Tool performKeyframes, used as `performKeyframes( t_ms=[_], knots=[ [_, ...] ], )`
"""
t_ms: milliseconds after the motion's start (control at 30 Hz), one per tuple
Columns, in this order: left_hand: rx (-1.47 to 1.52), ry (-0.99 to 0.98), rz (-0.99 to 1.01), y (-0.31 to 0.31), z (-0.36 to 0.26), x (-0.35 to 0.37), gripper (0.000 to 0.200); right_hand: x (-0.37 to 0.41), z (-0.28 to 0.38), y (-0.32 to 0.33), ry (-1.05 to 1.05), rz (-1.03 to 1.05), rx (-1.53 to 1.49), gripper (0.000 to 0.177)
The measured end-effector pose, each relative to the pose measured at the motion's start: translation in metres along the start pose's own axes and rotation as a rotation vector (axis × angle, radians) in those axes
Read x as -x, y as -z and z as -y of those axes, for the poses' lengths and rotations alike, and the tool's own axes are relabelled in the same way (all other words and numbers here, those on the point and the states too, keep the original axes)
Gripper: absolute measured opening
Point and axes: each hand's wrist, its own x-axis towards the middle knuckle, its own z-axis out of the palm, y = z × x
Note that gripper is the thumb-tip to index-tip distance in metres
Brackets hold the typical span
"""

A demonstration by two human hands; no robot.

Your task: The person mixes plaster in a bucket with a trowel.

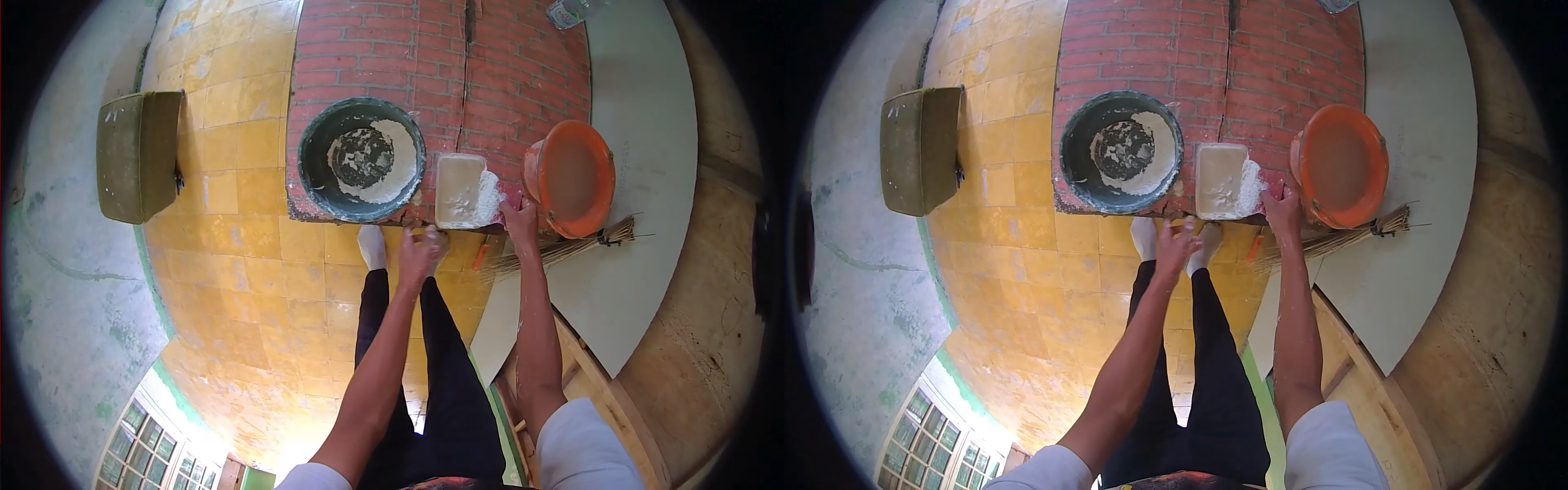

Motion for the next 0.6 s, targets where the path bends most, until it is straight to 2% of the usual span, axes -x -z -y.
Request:
performKeyframes(
  t_ms=[33, 67, 133, 167, 233, 300, 400, 533, 600],
  knots=[
    [-0.184, -0.147, 0.024, -0.012, 0.006, 0.002, 0.064, -0.004, -0.002, 0.003, 0.000, -0.002, 0.006, 0.022],
    [-0.179, -0.144, 0.026, -0.018, 0.003, 0.000, 0.064, -0.011, -0.009, 0.006, -0.033, 0.076, 0.010, 0.023],
    [-0.710, -0.588, -0.035, -0.030, -0.009, -0.014, 0.036, -0.015, -0.012, 0.009, -0.070, 0.155, 0.018, 0.025],
    [-0.708, -0.583, -0.033, -0.032, -0.011, -0.019, 0.036, -0.012, -0.006, 0.005, -0.001, 0.178, 0.029, 0.022],
    [-0.798, -0.786, -0.173, -0.034, -0.014, -0.029, 0.021, -0.008, 0.005, 0.001, 0.064, 0.200, 0.040, 0.019],
    [-0.784, -0.778, -0.160, -0.039, -0.025, -0.031, 0.018, -0.013, 0.009, -0.002, 0.206, 0.135, 0.229, 0.027],
    [-0.809, -0.785, -0.185, -0.040, -0.024, -0.040, 0.016, -0.025, 0.000, -0.007, 0.252, 0.100, 0.190, 0.024],
    [-0.811, -0.771, -0.272, -0.046, -0.028, -0.035, 0.014, -0.026, -0.005, -0.003, 0.254, 0.074, 0.157, 0.020],
    [-0.801, -0.802, -0.309, -0.048, -0.024, -0.039, 0.012, -0.022, 0.000, 0.001, 0.208, 0.092, 0.266, 0.025]
  ],
)
